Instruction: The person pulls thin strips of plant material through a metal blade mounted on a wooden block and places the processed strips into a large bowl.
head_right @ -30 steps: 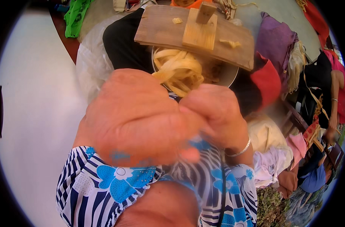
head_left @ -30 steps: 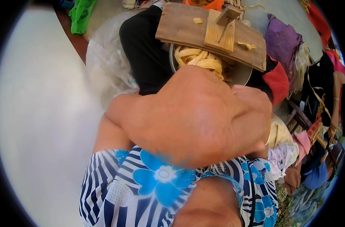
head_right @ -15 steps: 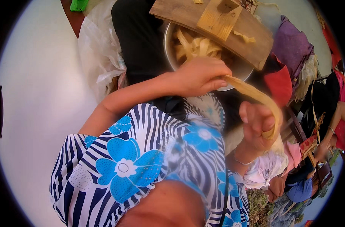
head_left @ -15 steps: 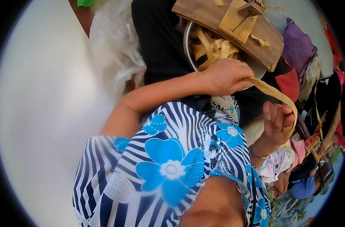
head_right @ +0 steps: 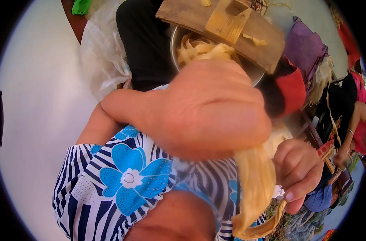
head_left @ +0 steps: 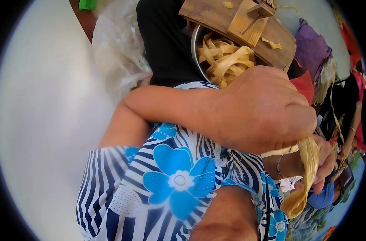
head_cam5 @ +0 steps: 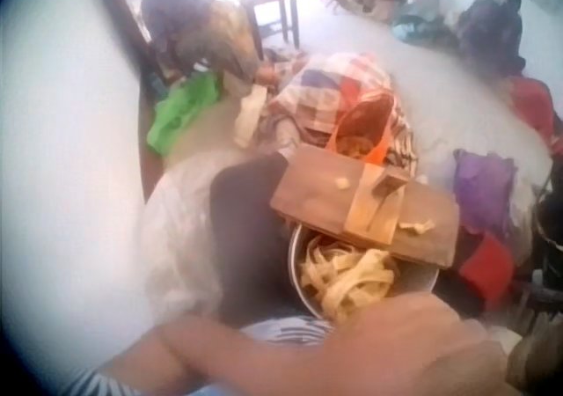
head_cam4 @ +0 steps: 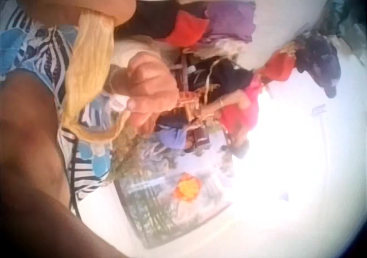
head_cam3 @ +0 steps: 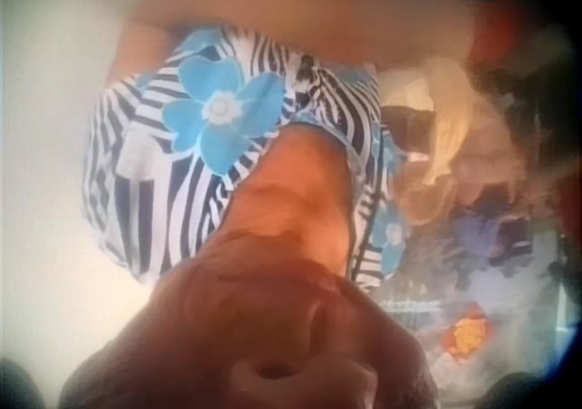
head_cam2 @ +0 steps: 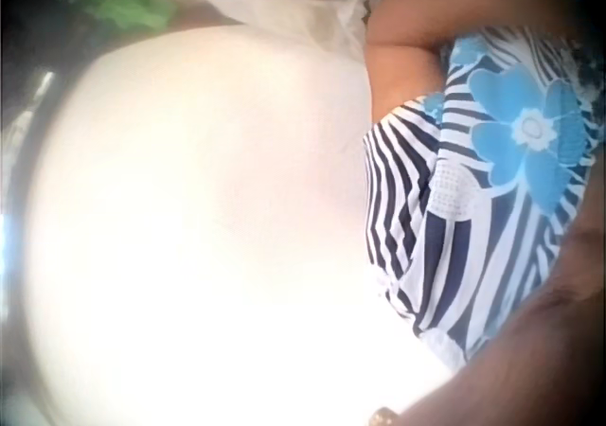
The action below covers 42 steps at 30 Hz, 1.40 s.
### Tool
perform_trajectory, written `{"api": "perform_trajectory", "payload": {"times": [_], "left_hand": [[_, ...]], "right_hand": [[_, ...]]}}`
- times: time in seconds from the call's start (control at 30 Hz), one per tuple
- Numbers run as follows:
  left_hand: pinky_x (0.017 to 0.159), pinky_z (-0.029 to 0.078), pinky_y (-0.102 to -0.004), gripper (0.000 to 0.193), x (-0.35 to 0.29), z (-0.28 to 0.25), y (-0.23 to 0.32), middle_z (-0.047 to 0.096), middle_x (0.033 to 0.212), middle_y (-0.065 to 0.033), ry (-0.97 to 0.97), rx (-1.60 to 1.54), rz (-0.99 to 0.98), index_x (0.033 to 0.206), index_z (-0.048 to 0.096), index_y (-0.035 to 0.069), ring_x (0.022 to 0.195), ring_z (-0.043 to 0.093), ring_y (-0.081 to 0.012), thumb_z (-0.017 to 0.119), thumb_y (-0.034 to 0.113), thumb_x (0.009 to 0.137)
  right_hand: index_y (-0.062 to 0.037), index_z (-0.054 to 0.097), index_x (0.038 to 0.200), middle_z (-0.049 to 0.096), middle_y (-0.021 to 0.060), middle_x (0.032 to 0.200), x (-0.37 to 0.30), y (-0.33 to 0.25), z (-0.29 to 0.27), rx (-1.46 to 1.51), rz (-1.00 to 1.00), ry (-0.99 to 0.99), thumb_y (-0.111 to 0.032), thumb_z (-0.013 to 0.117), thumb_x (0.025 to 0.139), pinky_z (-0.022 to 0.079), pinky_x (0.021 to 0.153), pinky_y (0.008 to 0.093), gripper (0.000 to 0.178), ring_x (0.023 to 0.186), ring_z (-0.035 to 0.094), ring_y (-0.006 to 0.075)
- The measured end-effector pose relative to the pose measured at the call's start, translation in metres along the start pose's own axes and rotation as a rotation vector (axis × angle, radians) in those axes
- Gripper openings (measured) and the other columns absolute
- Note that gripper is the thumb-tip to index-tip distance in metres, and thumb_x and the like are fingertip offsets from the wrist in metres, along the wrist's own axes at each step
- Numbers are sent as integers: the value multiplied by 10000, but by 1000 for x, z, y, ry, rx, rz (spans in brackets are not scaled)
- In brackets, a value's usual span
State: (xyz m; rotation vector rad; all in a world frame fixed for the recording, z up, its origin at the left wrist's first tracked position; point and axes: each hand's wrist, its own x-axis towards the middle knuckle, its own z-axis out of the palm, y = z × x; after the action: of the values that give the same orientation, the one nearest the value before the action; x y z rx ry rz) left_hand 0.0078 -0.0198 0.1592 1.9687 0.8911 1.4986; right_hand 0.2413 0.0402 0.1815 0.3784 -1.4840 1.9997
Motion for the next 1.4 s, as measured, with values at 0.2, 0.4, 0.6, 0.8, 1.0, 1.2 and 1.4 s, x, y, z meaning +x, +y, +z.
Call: {"api": "perform_trajectory", "payload": {"times": [0.2,0.4,0.6,0.8,1.0,1.2,1.4], "left_hand": [[379,396,-362,124,-4,-13,50,488,492,-73,-219,-114,-90,687,540,31,449,549,-255,623,121,710],[475,444,-399,171,-27,-52,5,527,528,-94,-493,101,-301,761,598,66,535,588,-295,620,231,802],[775,467,-448,400,-50,-5,-44,629,981,-181,-173,114,-212,1117,587,31,895,604,-344,673,255,798],[705,478,-302,284,-23,1,-57,631,790,-113,-602,-426,-780,1084,589,-21,739,600,-187,585,191,895],[584,457,-297,260,-9,-17,-95,633,675,-91,-272,-21,-623,825,678,-23,606,570,-144,596,217,882],[606,402,-199,249,-25,10,-98,628,826,-12,-63,-802,-939,975,643,-17,719,543,-78,503,183,926],[520,333,-184,260,-31,35,-107,536,774,32,67,-892,-880,1154,544,5,614,428,-26,529,107,916]], "right_hand": [[-16,635,825,578,21,630,-19,5,30,-458,151,697,-263,691,866,336,493,286,256,520,493,115],[35,628,833,578,27,739,-35,26,28,-1190,461,1002,-124,577,923,357,567,186,189,611,476,65],[37,625,809,543,0,683,-2,53,36,-1133,543,843,-60,609,881,363,557,199,122,629,465,64],[14,622,813,514,-10,649,2,69,-3,-1201,561,901,-121,631,888,374,541,223,155,603,437,57],[27,619,782,493,-37,642,-8,108,-1,-786,882,535,-87,601,897,371,543,218,162,621,434,31],[7,676,1022,551,-22,641,11,126,-18,-119,358,912,-197,639,907,360,490,204,237,544,463,41],[-45,678,1049,659,53,752,3,170,-58,-1096,248,1009,-156,613,895,477,597,292,200,669,607,137]]}}
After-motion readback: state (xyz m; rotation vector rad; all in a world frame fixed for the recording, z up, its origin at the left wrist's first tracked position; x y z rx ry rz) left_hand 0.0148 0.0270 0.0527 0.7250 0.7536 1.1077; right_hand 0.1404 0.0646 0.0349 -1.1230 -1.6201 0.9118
